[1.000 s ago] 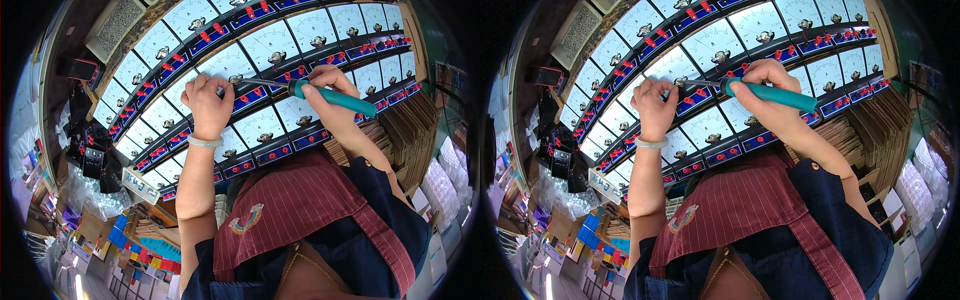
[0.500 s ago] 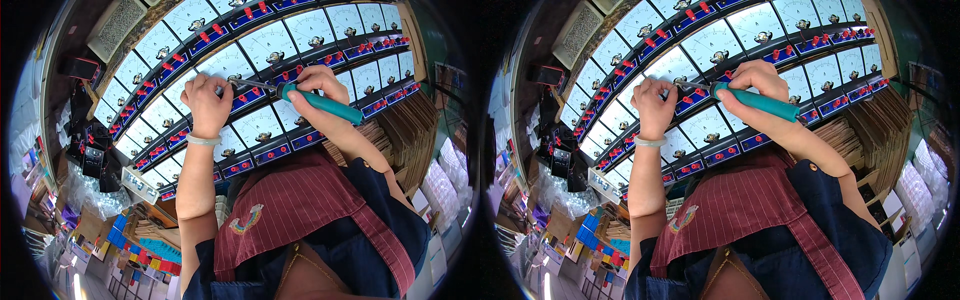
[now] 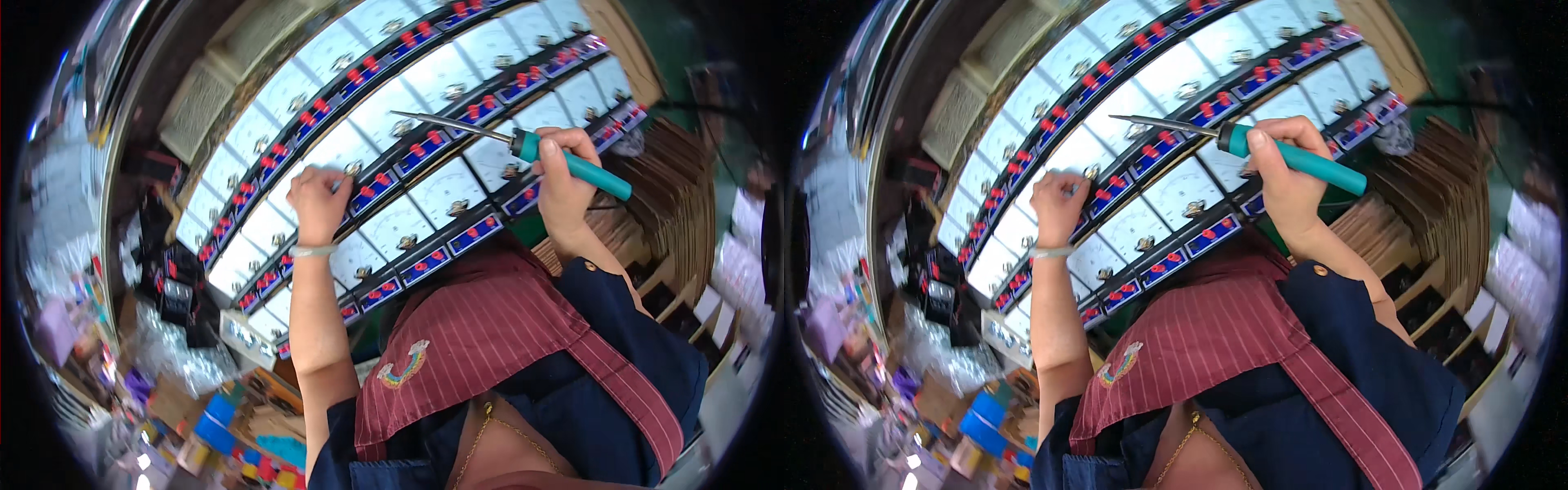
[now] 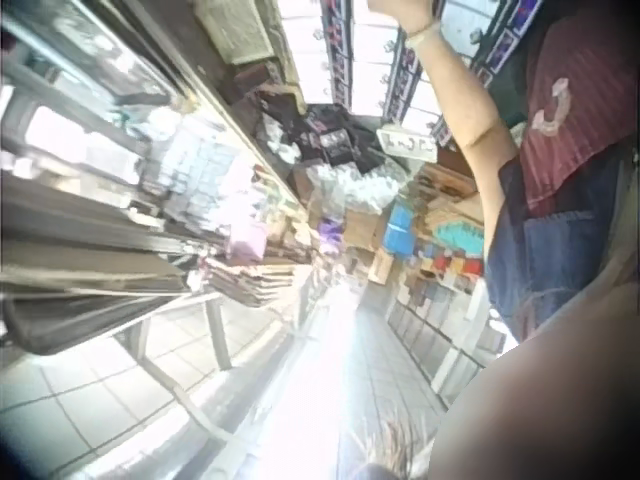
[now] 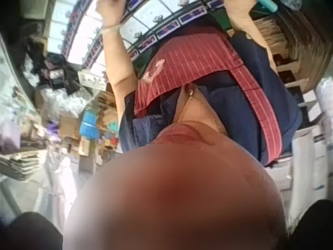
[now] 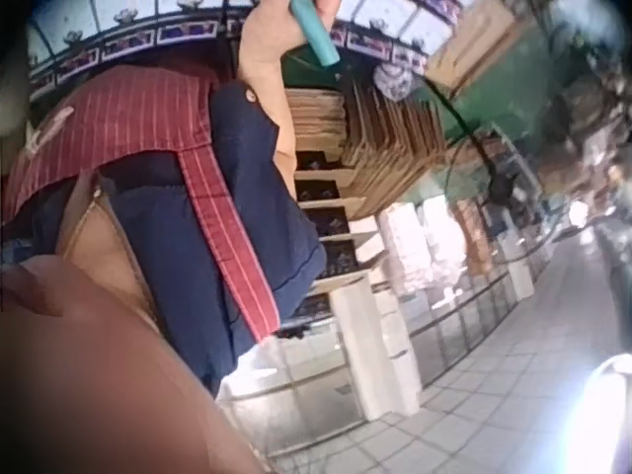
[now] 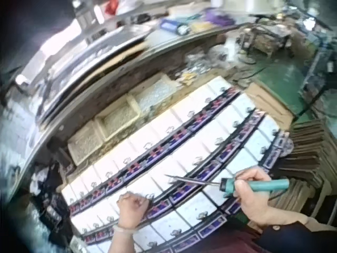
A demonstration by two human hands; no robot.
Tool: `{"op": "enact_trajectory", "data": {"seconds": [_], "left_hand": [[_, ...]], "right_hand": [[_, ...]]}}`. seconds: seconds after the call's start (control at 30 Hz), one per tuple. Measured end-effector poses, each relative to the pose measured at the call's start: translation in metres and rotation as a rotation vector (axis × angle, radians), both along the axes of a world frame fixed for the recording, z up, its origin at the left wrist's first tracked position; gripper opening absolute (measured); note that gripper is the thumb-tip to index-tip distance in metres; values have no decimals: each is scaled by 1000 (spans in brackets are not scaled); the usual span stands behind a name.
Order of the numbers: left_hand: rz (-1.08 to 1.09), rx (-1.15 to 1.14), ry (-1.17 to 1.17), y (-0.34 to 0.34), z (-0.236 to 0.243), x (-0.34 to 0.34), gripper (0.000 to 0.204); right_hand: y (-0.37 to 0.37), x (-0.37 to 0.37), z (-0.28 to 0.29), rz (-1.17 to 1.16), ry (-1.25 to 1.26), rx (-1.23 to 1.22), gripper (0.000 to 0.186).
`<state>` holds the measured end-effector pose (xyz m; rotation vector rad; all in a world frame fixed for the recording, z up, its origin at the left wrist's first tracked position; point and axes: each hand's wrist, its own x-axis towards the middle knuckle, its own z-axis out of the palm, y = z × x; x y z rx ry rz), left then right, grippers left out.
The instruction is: Soldering electrical wires onto a panel of analog meters.
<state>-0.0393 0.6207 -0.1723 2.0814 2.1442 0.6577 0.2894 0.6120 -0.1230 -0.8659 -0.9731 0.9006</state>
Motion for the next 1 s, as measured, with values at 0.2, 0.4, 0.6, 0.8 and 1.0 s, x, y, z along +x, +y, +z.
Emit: {"op": "enact_trajectory", "data": {"seconds": [0.2,0.4,0.6,0.8,1.0], "left_hand": [[-171,-67,30,16,15,13,23],[-61,-102,125,9,40,73,33],[87,70,-336,-15,39,125,21],[229,167,-584,-20,24,262,12],[262,122,-578,-15,55,380,8]], "right_hand": [[-6,112,14,-249,81,58,13],[3,271,19,-563,232,101,14],[76,437,-24,-651,452,22,17],[204,548,-89,-530,542,-187,23],[284,585,-126,-523,466,-234,23]]}}
